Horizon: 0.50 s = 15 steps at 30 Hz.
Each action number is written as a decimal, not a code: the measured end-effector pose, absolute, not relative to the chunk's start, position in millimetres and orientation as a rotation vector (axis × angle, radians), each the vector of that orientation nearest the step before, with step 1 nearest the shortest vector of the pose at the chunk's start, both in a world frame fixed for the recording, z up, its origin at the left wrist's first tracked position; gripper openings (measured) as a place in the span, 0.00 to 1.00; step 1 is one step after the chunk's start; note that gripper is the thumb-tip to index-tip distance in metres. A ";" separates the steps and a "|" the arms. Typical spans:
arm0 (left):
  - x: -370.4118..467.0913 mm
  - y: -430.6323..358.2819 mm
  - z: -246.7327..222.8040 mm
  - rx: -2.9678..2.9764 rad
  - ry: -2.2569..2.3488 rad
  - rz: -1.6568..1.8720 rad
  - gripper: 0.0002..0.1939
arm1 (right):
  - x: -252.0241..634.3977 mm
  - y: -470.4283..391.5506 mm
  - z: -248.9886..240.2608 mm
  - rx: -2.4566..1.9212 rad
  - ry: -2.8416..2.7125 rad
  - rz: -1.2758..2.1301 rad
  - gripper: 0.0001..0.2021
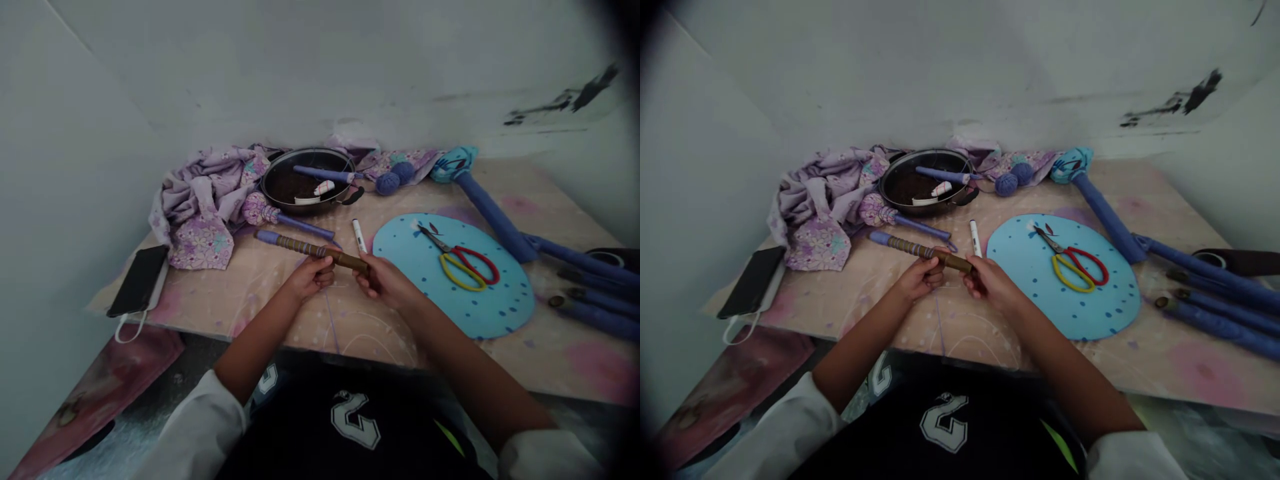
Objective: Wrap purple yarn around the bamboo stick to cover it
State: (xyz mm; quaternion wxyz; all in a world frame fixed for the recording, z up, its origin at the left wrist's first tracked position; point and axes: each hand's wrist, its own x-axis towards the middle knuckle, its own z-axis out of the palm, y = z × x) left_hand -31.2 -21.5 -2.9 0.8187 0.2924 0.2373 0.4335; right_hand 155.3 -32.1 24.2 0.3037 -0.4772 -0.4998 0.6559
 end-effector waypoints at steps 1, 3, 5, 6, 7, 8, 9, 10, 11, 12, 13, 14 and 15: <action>-31.2 -21.4 -3.3 0.626 0.503 0.921 0.16 | 153.1 -32.5 24.2 -1.278 -1.220 1.848 0.22; -31.0 -21.1 -3.9 0.616 0.501 0.924 0.17 | 151.3 -32.8 24.7 -1.294 -1.154 1.825 0.21; -30.6 -20.9 -4.2 0.607 0.508 0.930 0.17 | 152.6 -33.1 25.6 -1.248 -1.177 1.644 0.19; -30.3 -20.8 -4.1 0.609 0.516 0.933 0.17 | 153.8 -33.5 26.0 -1.202 -1.190 1.581 0.20; -29.8 -20.8 -3.8 0.614 0.529 0.934 0.18 | 155.0 -34.0 26.3 -1.151 -1.212 1.554 0.22; -29.1 -20.8 -3.3 0.622 0.543 0.938 0.18 | 155.8 -34.6 26.2 -1.105 -1.247 1.550 0.23; -28.4 -21.0 -2.7 0.627 0.561 0.942 0.18 | 156.3 -35.3 25.7 -1.077 -1.302 1.548 0.24; -27.4 -21.4 -2.0 0.628 0.581 0.954 0.19 | 156.3 -36.0 25.0 -1.068 -1.374 1.532 0.24; -26.2 -21.9 -1.2 0.622 0.607 0.980 0.20 | 156.0 -36.5 24.0 -1.076 -1.451 1.496 0.23; -24.7 -22.6 -0.4 0.611 0.636 1.017 0.20 | 155.6 -36.9 23.0 -1.096 -1.522 1.448 0.21; -23.0 -23.4 0.3 0.597 0.664 1.059 0.20 | 155.2 -37.0 22.0 -1.119 -1.575 1.403 0.20; -21.1 -24.4 0.9 0.584 0.689 1.101 0.19 | 155.2 -36.8 21.3 -1.140 -1.609 1.367 0.18; -19.0 -25.4 1.6 0.573 0.712 1.145 0.19 | 155.8 -36.4 21.0 -1.154 -1.629 1.345 0.17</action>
